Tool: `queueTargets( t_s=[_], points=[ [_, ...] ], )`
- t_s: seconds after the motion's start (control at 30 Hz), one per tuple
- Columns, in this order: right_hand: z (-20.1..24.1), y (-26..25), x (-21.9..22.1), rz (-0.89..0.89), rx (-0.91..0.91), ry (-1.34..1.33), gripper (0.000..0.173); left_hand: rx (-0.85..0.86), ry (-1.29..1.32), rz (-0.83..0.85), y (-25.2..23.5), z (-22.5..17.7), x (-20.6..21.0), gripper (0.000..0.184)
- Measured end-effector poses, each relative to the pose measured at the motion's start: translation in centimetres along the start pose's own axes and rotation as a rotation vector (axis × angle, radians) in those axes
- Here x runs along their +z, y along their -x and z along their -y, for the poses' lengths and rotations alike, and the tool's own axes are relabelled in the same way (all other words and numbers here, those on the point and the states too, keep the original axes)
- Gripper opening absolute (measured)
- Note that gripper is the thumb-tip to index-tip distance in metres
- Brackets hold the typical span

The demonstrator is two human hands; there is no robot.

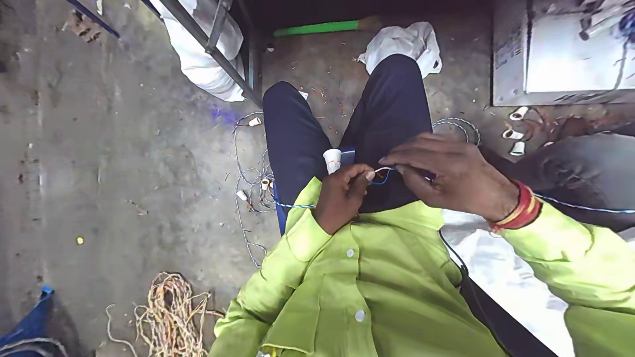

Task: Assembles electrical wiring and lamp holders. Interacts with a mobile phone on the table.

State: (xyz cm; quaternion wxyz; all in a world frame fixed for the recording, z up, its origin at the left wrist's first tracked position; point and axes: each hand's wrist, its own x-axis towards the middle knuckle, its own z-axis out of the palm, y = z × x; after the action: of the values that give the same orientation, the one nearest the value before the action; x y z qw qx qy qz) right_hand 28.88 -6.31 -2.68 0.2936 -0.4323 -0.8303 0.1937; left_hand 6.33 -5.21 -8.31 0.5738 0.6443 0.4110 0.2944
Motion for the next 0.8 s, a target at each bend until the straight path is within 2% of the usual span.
queueTargets(
  t_s=[0.17, 0.4, 0.63, 0.7, 0.8],
  points=[
    [-1.2, 1.1, 0.6, 0.139, -0.094, -0.006, 0.023, -0.128, 0.133, 0.107, 0.1, -0.5, -0.4, 0.021],
    [-1.3, 0.2, 0.6, 0.201, -0.248, 0.101, 0.020, -0.141, 0.177, 0.110, 0.1, -0.7, -0.5, 0.017],
    [-1.4, 0.4, 1.6, 0.135, -0.288, 0.185, 0.021, -0.179, 0.238, 0.128, 0.4, -0.7, -1.1, 0.013],
    [-1.4, 0.7, 1.8, 0.135, -0.257, 0.167, 0.022, -0.152, 0.198, 0.088, 0.7, -0.7, -0.8, 0.012],
    [-1.5, 0.8, 2.1, 0.163, -0.210, 0.127, 0.025, -0.025, -0.013, -0.024, 0.9, -0.4, 0.1, 0.009]
  ],
)
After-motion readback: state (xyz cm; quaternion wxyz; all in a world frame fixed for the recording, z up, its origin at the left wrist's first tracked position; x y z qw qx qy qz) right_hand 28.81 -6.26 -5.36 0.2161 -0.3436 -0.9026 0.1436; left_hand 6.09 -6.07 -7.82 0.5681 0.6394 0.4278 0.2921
